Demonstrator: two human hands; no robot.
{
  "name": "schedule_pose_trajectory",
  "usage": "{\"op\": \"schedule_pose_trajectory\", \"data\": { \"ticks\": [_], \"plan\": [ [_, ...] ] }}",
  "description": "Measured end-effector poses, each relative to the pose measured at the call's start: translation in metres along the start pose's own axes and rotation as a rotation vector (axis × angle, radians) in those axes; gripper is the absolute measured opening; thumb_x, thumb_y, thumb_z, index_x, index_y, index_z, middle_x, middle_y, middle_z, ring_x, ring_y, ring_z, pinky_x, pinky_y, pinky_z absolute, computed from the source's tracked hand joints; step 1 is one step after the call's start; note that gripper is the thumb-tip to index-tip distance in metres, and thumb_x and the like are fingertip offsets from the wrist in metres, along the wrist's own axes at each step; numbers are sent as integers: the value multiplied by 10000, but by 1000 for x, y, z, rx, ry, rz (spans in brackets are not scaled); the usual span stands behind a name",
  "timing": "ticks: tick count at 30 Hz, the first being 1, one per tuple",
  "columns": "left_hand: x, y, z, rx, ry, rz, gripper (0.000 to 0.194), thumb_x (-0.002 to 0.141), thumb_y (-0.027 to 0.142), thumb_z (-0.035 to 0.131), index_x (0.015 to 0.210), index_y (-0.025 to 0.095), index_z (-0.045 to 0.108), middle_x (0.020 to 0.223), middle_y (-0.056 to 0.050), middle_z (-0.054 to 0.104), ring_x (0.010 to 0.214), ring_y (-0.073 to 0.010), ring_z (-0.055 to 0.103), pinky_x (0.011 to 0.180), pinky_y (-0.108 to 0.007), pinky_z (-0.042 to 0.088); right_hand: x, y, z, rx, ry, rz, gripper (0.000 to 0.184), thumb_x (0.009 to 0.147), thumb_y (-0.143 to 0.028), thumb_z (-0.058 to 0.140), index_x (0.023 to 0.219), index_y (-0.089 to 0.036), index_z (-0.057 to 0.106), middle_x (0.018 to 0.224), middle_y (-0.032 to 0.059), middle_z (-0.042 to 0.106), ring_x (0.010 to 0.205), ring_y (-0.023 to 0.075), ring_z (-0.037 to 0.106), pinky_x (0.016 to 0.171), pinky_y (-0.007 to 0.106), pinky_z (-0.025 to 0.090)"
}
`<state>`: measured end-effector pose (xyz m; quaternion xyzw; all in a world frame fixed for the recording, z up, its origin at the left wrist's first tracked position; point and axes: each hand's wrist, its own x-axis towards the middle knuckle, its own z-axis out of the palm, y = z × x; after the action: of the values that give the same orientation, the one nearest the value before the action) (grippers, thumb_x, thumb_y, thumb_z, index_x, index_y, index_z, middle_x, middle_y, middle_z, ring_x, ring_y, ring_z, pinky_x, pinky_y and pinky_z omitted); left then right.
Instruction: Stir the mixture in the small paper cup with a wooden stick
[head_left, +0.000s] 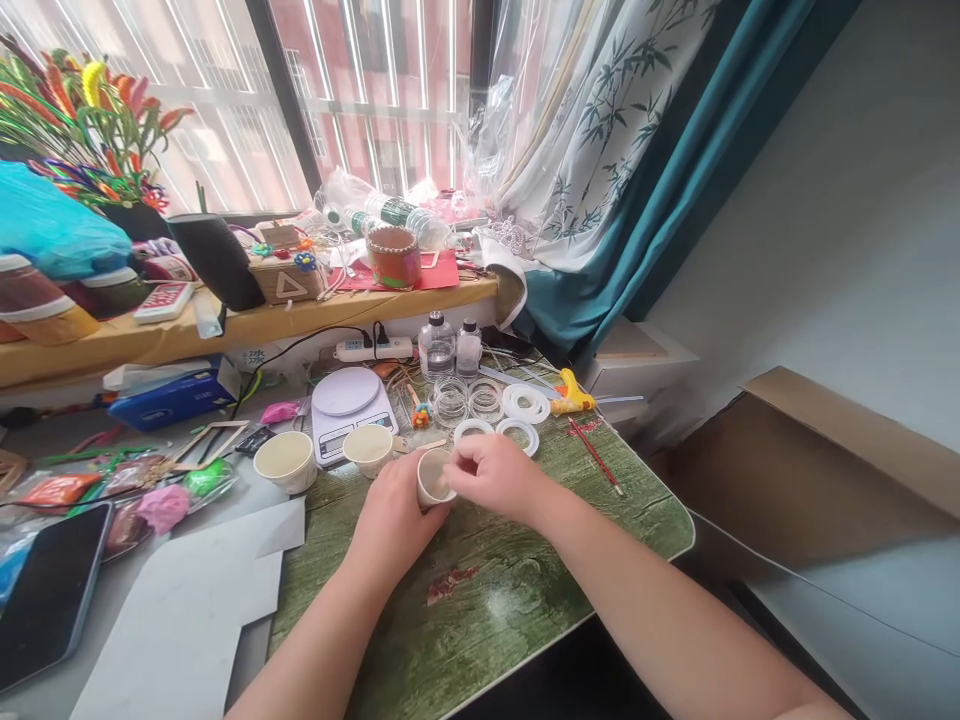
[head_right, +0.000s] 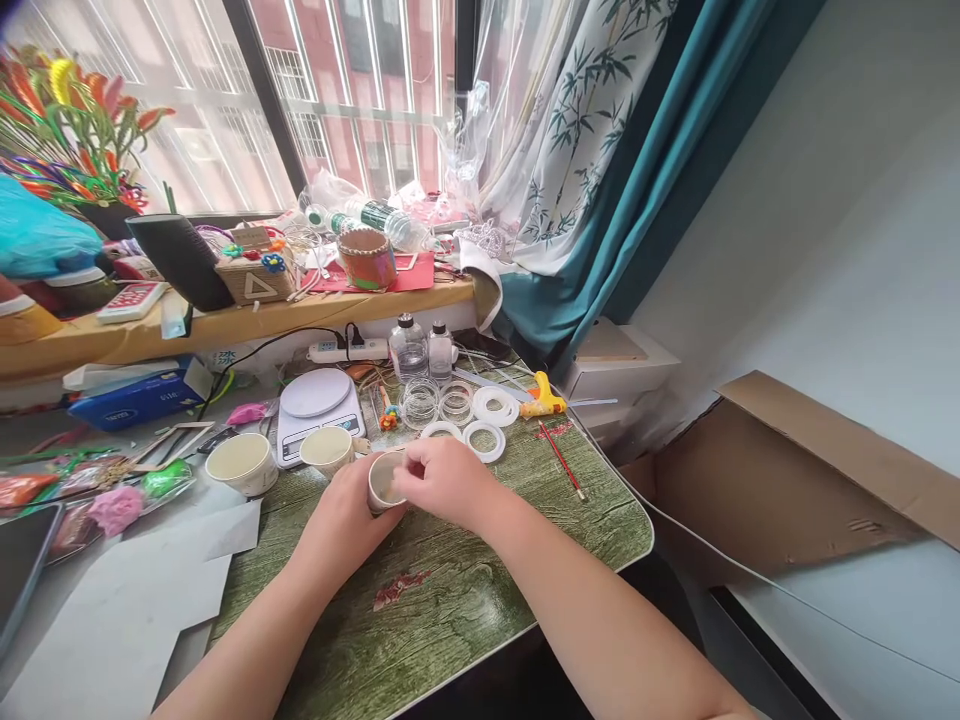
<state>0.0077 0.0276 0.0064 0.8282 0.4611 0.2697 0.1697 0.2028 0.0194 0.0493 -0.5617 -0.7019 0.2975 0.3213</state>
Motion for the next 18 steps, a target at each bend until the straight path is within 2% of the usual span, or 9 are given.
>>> {"op": "schedule_pose_trajectory", "data": {
  "ticks": [4,8,18],
  "plan": [
    [-1,0,0,-28,-14,-26,573,810,152,742,1355,272,612,1325,-73,724,1192,-319,662,1007,-482,526,1,-1,1,-8,24,4,246,862,-220,621,642,-197,516,616,-42,526,597,112,437,567,252,280],
    [-1,1,-2,-41,-20,-49,524,811,166,748,1312,267,634,1309,-74,731,1181,-320,669,993,-484,536,2,-1,2,-46,10,11,248,831,-200,637,624,-197,501,599,-49,504,585,110,414,560,255,265],
    [-2,-7,1,-31,16,-7,549,806,165,740,1336,267,640,1332,-86,729,1200,-324,682,1026,-499,537,5,0,6,-53,1,-27,261,856,-214,635,634,-196,501,604,-46,502,588,110,419,555,250,251]
  ]
}}
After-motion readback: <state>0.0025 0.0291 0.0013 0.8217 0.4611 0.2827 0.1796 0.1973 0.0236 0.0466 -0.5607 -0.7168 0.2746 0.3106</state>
